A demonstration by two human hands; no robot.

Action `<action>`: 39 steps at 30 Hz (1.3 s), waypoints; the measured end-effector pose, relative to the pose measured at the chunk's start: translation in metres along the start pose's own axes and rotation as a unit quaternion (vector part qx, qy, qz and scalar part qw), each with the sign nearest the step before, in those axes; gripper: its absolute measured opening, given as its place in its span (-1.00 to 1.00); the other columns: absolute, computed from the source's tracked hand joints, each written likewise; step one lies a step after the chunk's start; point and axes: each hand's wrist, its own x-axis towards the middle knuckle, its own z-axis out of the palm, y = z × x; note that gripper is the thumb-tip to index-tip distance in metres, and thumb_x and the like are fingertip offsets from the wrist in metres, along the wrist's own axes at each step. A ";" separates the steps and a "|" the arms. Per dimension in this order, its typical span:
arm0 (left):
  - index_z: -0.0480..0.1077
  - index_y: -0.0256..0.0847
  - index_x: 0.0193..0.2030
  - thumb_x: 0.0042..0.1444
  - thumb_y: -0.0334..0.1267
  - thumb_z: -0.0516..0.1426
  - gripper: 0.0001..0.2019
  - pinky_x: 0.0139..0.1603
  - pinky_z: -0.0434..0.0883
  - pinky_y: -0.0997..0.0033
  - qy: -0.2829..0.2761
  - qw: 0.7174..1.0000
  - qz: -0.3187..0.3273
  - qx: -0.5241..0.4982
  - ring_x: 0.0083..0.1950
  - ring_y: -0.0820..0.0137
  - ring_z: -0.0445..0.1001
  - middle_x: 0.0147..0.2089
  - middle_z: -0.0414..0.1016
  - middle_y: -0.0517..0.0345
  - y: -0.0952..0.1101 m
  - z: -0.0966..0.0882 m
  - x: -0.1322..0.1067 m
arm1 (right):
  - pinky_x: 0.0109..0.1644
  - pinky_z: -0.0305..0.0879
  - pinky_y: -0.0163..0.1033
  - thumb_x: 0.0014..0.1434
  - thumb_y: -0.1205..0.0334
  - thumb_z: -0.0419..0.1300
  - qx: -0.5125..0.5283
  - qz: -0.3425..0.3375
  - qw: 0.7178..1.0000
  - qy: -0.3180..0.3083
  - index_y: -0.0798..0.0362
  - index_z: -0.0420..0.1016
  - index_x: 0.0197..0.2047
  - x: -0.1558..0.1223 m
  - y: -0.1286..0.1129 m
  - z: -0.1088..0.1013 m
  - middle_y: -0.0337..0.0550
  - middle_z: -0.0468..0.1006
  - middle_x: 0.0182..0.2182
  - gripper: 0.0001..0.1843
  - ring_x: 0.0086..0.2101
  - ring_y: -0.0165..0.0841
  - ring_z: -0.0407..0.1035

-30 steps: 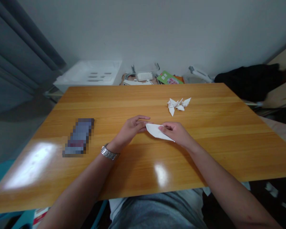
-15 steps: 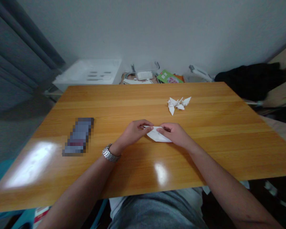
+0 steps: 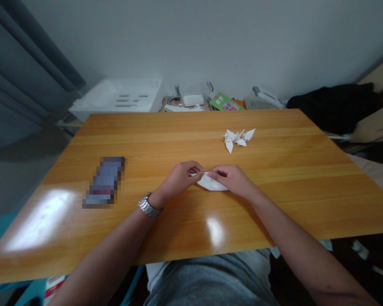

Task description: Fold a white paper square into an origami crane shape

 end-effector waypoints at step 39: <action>0.56 -0.22 0.12 0.33 -0.06 0.14 -0.63 0.09 0.51 0.33 -0.050 0.998 0.005 -0.043 0.04 0.29 0.59 0.08 0.63 0.00 -0.004 -0.024 0.003 | -0.30 0.24 -0.27 0.32 -0.15 0.16 -0.027 0.002 1.000 -0.004 0.10 0.67 -0.24 0.003 0.009 -0.014 -0.17 0.64 -0.37 -0.52 -0.36 -0.28 0.43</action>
